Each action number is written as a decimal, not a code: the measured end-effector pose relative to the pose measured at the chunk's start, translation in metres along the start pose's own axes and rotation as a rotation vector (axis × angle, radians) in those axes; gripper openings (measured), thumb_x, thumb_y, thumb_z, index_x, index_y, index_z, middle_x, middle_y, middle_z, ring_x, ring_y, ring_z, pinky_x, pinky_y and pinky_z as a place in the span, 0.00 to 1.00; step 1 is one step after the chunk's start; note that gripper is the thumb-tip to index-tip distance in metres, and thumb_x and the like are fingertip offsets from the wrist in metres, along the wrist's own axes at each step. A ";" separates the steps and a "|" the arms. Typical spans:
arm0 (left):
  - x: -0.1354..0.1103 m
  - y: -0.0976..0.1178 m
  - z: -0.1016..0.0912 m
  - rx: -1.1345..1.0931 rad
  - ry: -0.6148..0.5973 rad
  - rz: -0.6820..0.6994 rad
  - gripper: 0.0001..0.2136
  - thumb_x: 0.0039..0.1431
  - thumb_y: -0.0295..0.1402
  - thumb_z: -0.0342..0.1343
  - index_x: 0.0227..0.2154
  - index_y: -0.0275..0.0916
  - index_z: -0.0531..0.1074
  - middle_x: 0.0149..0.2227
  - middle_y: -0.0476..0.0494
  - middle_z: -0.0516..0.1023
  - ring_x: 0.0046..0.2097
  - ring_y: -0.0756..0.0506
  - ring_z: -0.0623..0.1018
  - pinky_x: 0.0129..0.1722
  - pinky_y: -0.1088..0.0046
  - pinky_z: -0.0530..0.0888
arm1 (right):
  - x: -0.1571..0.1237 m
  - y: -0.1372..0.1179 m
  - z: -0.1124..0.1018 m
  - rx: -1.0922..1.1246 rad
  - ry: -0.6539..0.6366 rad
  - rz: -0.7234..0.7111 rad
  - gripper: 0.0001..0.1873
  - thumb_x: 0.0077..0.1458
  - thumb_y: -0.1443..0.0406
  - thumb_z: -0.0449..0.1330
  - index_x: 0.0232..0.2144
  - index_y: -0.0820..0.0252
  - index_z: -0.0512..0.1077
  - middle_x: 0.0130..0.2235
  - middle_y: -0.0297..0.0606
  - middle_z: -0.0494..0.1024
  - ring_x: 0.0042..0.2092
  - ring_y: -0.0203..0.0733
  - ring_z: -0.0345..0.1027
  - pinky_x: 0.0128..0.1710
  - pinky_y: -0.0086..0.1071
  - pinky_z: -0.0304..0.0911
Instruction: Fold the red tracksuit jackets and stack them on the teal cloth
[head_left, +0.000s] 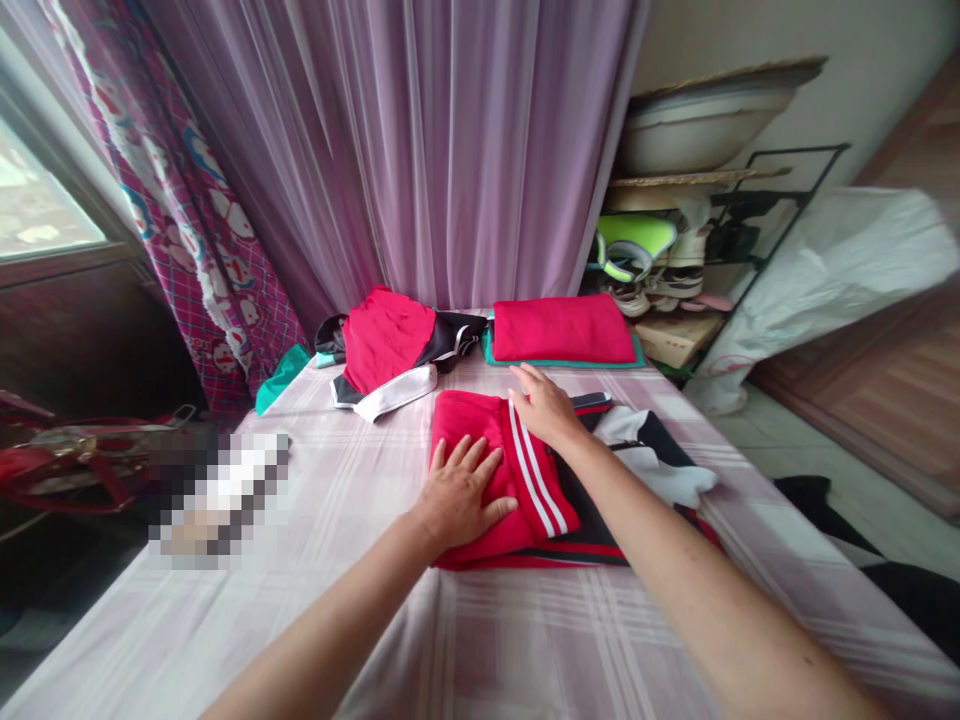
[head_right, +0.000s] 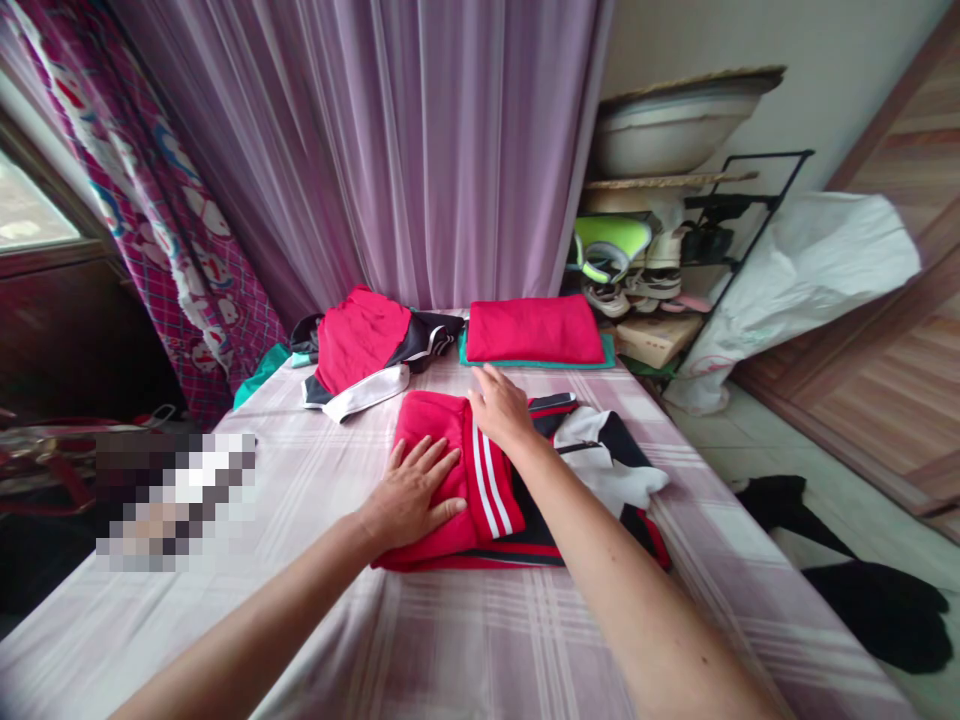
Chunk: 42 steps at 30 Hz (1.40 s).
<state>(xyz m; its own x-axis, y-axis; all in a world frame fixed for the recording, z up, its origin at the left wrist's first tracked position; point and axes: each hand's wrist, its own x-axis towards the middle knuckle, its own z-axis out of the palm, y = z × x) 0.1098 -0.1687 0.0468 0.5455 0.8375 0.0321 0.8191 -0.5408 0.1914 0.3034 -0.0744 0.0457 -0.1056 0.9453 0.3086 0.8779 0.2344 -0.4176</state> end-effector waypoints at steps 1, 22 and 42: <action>-0.002 0.001 0.010 0.009 0.003 -0.001 0.34 0.64 0.55 0.48 0.67 0.40 0.59 0.69 0.31 0.58 0.71 0.32 0.55 0.67 0.38 0.48 | -0.001 -0.005 0.005 -0.013 -0.018 -0.032 0.28 0.65 0.62 0.48 0.65 0.55 0.62 0.68 0.43 0.61 0.67 0.46 0.54 0.66 0.42 0.51; 0.095 -0.093 -0.042 -0.101 -0.037 -0.239 0.21 0.60 0.34 0.53 0.55 0.35 0.72 0.59 0.33 0.74 0.61 0.35 0.72 0.61 0.62 0.66 | -0.039 0.116 -0.076 -0.395 -0.258 0.772 0.37 0.61 0.45 0.49 0.61 0.65 0.66 0.60 0.60 0.70 0.60 0.62 0.66 0.52 0.50 0.64; -0.071 -0.125 -0.043 -0.873 -0.448 -0.605 0.21 0.39 0.49 0.64 0.33 0.39 0.79 0.35 0.45 0.84 0.41 0.38 0.81 0.35 0.68 0.75 | 0.095 -0.055 -0.038 -0.221 -0.017 0.015 0.24 0.60 0.60 0.56 0.59 0.49 0.69 0.53 0.40 0.79 0.53 0.49 0.71 0.51 0.39 0.64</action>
<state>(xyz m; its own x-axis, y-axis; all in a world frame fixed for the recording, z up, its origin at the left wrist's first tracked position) -0.0392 -0.1575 0.0625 0.2623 0.7442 -0.6143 0.6614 0.3249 0.6760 0.2627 -0.0066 0.1307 -0.0980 0.9525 0.2883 0.9602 0.1667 -0.2242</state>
